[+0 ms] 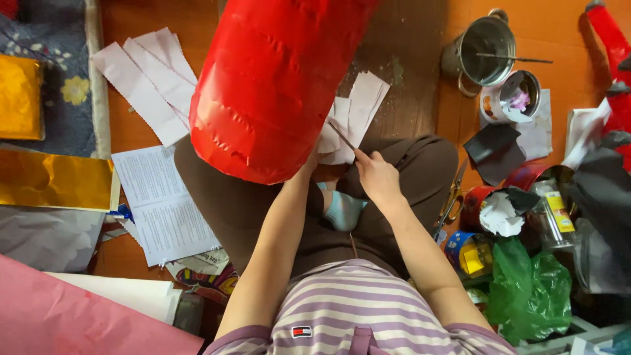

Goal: Cutting paper strips and applying them to a red craft structure

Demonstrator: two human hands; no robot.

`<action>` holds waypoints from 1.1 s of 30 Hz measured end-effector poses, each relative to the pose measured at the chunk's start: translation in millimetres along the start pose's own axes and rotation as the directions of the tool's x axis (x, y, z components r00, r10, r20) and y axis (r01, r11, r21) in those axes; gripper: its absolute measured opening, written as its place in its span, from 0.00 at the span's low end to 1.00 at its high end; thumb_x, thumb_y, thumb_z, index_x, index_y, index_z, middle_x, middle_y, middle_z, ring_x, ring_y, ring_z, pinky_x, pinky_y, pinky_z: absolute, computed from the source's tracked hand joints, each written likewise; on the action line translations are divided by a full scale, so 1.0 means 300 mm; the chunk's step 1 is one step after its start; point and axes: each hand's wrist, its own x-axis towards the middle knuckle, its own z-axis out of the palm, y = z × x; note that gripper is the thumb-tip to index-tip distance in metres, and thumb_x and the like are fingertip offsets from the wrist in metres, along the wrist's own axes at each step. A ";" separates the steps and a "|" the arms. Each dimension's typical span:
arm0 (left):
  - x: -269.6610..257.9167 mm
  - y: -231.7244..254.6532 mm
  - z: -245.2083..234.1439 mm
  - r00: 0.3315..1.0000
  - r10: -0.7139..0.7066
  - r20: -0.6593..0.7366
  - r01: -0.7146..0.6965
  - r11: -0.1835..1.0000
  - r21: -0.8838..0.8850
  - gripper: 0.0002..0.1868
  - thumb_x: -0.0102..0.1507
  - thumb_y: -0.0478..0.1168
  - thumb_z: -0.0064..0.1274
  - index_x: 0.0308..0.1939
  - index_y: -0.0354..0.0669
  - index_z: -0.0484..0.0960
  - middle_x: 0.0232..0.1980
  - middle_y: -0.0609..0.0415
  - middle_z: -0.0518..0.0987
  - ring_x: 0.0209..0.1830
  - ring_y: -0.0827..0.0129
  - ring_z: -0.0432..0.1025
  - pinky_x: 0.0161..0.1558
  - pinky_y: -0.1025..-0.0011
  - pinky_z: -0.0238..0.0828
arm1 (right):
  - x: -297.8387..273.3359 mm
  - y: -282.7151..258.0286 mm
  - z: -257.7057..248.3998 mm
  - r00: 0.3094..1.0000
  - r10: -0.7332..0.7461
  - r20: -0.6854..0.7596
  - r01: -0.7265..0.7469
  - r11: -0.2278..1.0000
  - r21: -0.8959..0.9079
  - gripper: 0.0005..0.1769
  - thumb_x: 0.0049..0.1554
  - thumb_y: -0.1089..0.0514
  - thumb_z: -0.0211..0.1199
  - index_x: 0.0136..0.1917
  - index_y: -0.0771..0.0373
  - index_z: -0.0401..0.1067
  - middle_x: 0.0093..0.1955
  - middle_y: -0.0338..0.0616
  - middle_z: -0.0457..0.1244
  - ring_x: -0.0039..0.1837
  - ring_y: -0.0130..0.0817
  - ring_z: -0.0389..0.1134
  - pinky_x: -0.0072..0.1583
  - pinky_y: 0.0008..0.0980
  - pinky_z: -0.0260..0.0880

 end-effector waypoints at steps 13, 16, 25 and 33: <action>0.058 -0.101 -0.158 0.923 0.200 0.328 -0.369 0.699 0.613 0.39 0.56 0.44 0.68 0.66 0.43 0.64 0.71 0.45 0.52 0.74 0.43 0.42 0.67 0.50 0.60 | -0.166 -0.014 -0.124 0.905 0.138 0.402 -0.178 0.982 0.063 0.21 0.61 0.54 0.49 0.66 0.42 0.69 0.37 0.48 0.66 0.40 0.54 0.72 0.44 0.49 0.74; 0.030 -0.051 -0.123 0.918 0.226 0.327 -0.396 0.445 0.803 0.44 0.52 0.39 0.70 0.67 0.46 0.61 0.69 0.47 0.57 0.72 0.45 0.50 0.63 0.53 0.62 | -0.185 -0.019 -0.093 0.884 0.122 0.451 -0.209 0.967 0.148 0.21 0.61 0.54 0.47 0.66 0.40 0.69 0.39 0.50 0.68 0.42 0.57 0.72 0.46 0.52 0.73; -0.247 0.170 0.217 0.982 -0.094 -0.166 0.103 0.994 0.044 0.44 0.54 0.34 0.54 0.70 0.31 0.49 0.70 0.33 0.38 0.64 0.20 0.47 0.40 0.26 0.72 | -0.095 0.111 -0.105 0.881 0.250 0.402 -0.315 0.944 0.102 0.23 0.59 0.57 0.49 0.66 0.44 0.69 0.39 0.53 0.69 0.43 0.58 0.71 0.46 0.54 0.73; -0.211 0.131 0.186 0.981 -0.090 -0.173 0.129 0.965 0.226 0.38 0.57 0.36 0.50 0.70 0.32 0.56 0.72 0.31 0.40 0.66 0.19 0.46 0.47 0.22 0.62 | 0.162 0.002 0.170 0.984 0.139 0.113 -0.144 0.989 0.037 0.26 0.55 0.59 0.53 0.66 0.39 0.67 0.35 0.48 0.67 0.39 0.52 0.71 0.43 0.50 0.75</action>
